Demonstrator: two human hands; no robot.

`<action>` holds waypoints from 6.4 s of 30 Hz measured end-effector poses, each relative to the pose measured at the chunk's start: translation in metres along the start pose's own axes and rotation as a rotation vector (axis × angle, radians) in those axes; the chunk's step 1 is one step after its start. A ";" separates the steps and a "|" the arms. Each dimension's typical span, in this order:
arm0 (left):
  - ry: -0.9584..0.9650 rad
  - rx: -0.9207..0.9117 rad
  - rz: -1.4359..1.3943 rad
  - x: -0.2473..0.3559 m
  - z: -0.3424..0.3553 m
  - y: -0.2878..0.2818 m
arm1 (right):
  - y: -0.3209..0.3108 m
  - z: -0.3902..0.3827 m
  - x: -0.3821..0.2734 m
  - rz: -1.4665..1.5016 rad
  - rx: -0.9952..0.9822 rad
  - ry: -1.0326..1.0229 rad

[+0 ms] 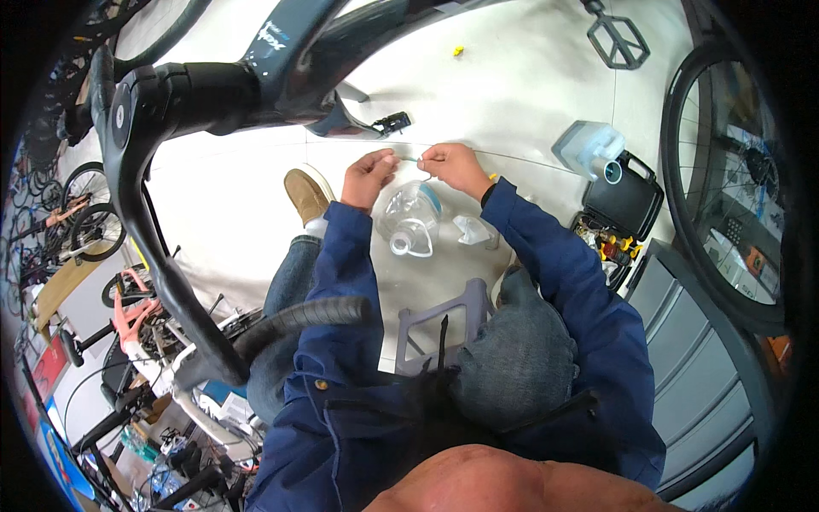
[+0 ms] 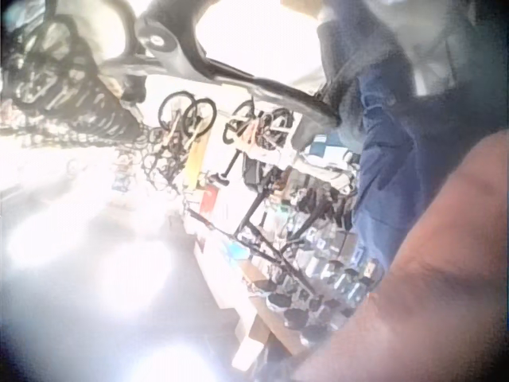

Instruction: The person cleans and assembles a small black bicycle component, then uses a screwdriver to tighten it onto the handlebar area. They later lift and position a bicycle wheel near the frame, then use a hex key to adjust the rear derailleur.

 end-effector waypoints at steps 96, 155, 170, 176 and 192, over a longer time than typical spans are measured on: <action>0.813 0.180 0.033 0.065 0.022 0.024 | 0.051 0.031 0.001 0.458 0.017 0.062; 0.868 -0.441 0.826 -0.023 -0.601 0.034 | -0.112 -0.369 -0.267 0.131 0.092 -0.596; 0.657 -0.592 0.641 -0.018 -0.645 0.041 | -0.095 -0.361 -0.265 -0.029 0.038 -0.591; 0.634 -0.597 0.522 -0.019 -0.611 0.019 | -0.096 -0.372 -0.267 -0.107 0.015 -0.650; 0.527 0.297 0.754 0.032 -0.178 -0.044 | -0.090 -0.145 -0.232 -0.641 0.085 -0.525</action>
Point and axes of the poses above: each hand's wrist, its own z-axis towards the middle knuckle, its own y-axis out of the palm, x = y × z, the point moved 5 cm from there along z, towards the middle knuckle, and after that the axes turned 7 degrees about x, right-handed, at the moved point
